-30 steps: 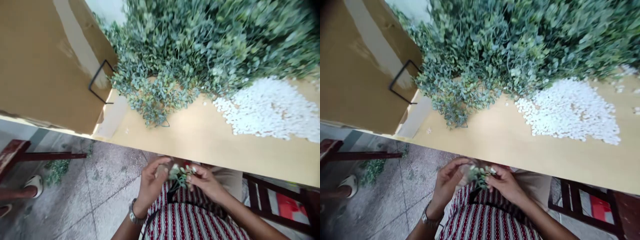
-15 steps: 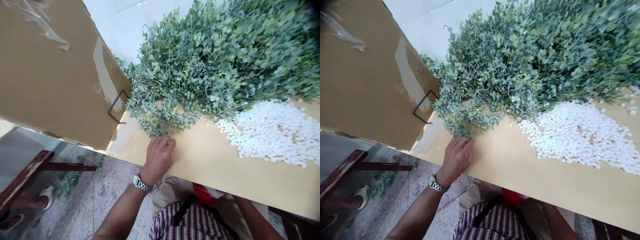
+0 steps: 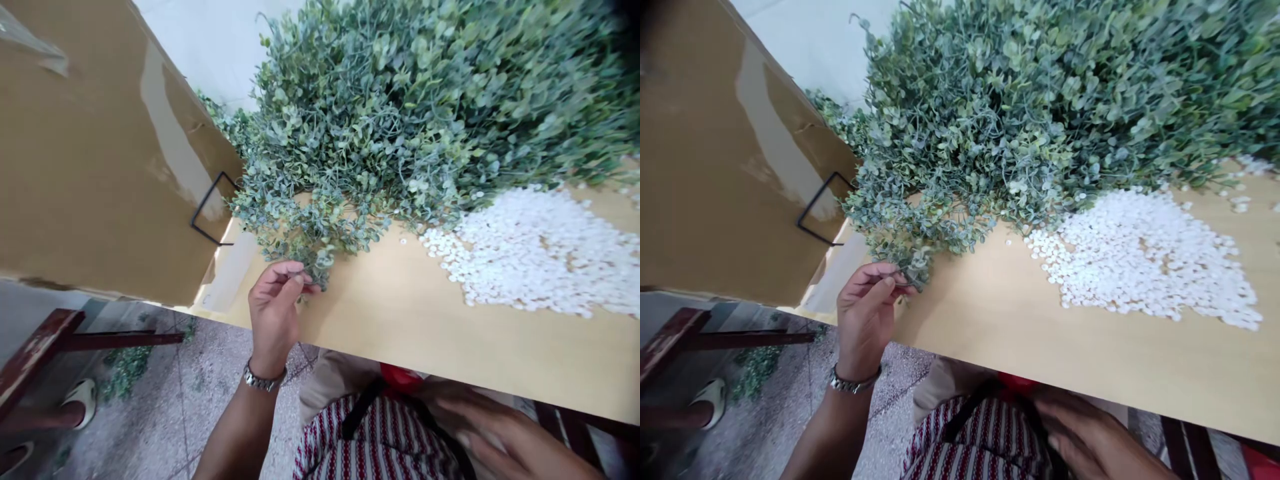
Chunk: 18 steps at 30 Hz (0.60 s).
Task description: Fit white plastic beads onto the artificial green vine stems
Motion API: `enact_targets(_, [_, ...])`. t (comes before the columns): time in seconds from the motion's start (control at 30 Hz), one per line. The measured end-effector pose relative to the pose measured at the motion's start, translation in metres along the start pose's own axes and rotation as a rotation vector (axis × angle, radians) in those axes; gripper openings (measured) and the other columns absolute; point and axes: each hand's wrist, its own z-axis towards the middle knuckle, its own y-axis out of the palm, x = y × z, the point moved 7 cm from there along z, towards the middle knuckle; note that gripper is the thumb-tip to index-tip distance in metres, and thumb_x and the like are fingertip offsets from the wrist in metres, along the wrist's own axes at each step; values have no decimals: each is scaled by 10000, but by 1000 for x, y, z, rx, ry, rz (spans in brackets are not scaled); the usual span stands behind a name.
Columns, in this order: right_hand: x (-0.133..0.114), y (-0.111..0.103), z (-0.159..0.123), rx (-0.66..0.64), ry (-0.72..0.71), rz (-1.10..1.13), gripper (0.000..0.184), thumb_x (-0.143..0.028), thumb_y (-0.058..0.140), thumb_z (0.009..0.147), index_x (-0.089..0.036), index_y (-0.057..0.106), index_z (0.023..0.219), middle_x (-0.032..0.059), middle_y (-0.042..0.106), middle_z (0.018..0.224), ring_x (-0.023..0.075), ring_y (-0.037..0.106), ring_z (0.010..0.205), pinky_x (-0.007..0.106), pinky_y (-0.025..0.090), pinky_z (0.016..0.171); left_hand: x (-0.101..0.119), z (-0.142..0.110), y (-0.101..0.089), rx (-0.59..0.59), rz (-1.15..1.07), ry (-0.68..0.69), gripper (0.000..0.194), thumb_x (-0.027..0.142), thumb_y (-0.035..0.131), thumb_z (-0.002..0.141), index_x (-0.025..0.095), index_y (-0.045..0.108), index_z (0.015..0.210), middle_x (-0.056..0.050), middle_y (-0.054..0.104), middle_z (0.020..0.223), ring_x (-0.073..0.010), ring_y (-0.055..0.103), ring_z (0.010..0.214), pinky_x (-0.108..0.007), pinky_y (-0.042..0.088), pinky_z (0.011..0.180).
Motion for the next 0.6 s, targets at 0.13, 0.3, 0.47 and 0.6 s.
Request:
enact_targets(0.13, [-58,-60,0,157,-257,-32,429,-218,572,809,-372,570,1209,36,707,1065,256,682,941,355,597,756,2,-14,8,-113,297,182,113,123,593,780,180,677,830,-18,654,721,-134,620,661,-257,507,640])
enact_targets(0.3, [-149,-135,75,388,-584,11,432,-77,470,847,-288,549,1215,51,677,1015,178,646,902,296,540,728,12,-45,32,-453,720,685,283,27,553,729,205,673,914,-60,684,776,-205,616,782,-363,485,731])
enact_targets(0.47, [-199,-97,170,-160,-729,-151,376,4,416,792,-231,692,892,-2,708,832,135,645,768,245,497,690,8,-57,39,-589,933,952,379,15,470,739,195,616,1039,-122,716,869,-232,638,805,-353,497,641])
enact_targets(0.6, [-194,-77,209,-156,-625,-413,364,20,475,722,-207,701,895,37,694,898,168,642,820,243,462,641,16,-74,31,-530,931,1123,255,53,480,769,150,627,953,-131,700,798,-216,647,736,-340,526,592])
